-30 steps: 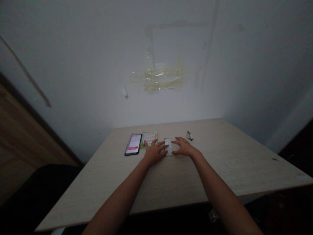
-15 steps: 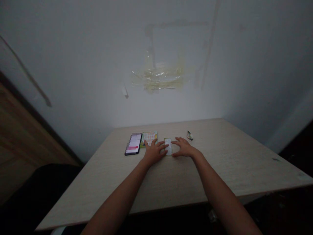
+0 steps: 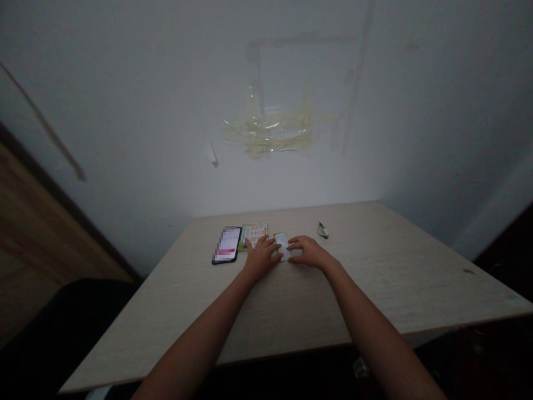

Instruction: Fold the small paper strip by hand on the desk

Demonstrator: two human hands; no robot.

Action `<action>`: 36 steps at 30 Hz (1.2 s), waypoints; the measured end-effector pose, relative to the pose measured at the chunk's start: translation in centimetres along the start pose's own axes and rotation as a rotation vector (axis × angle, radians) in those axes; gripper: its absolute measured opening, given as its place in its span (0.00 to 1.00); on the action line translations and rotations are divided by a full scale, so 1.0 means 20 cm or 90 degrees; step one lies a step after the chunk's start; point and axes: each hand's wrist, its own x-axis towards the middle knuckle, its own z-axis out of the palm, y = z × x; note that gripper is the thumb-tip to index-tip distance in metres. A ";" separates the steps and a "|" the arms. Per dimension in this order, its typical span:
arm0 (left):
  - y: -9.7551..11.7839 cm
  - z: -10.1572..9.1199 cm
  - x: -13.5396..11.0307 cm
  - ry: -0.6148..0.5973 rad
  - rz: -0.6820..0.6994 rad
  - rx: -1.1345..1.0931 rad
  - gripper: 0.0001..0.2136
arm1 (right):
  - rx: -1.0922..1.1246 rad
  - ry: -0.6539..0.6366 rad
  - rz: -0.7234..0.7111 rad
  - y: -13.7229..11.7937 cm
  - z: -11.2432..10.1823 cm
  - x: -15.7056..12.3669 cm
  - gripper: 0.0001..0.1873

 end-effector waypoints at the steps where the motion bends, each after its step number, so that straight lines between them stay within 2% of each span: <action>1: 0.00 0.00 0.00 -0.005 -0.005 -0.002 0.16 | 0.007 0.004 -0.002 0.00 0.00 0.00 0.19; 13: 0.04 -0.07 -0.02 -0.034 0.008 -0.020 0.18 | 0.056 -0.007 0.027 0.06 0.03 0.01 0.18; 17: 0.04 -0.06 -0.03 -0.021 0.013 -0.015 0.18 | 0.069 -0.018 0.039 0.07 0.03 0.01 0.19; 25: 0.03 -0.04 -0.01 0.004 0.000 -0.021 0.11 | 0.087 -0.020 0.044 0.05 0.02 0.01 0.20; 36: 0.04 -0.03 0.00 0.025 -0.023 -0.045 0.12 | 0.053 -0.003 0.048 0.04 0.04 0.04 0.17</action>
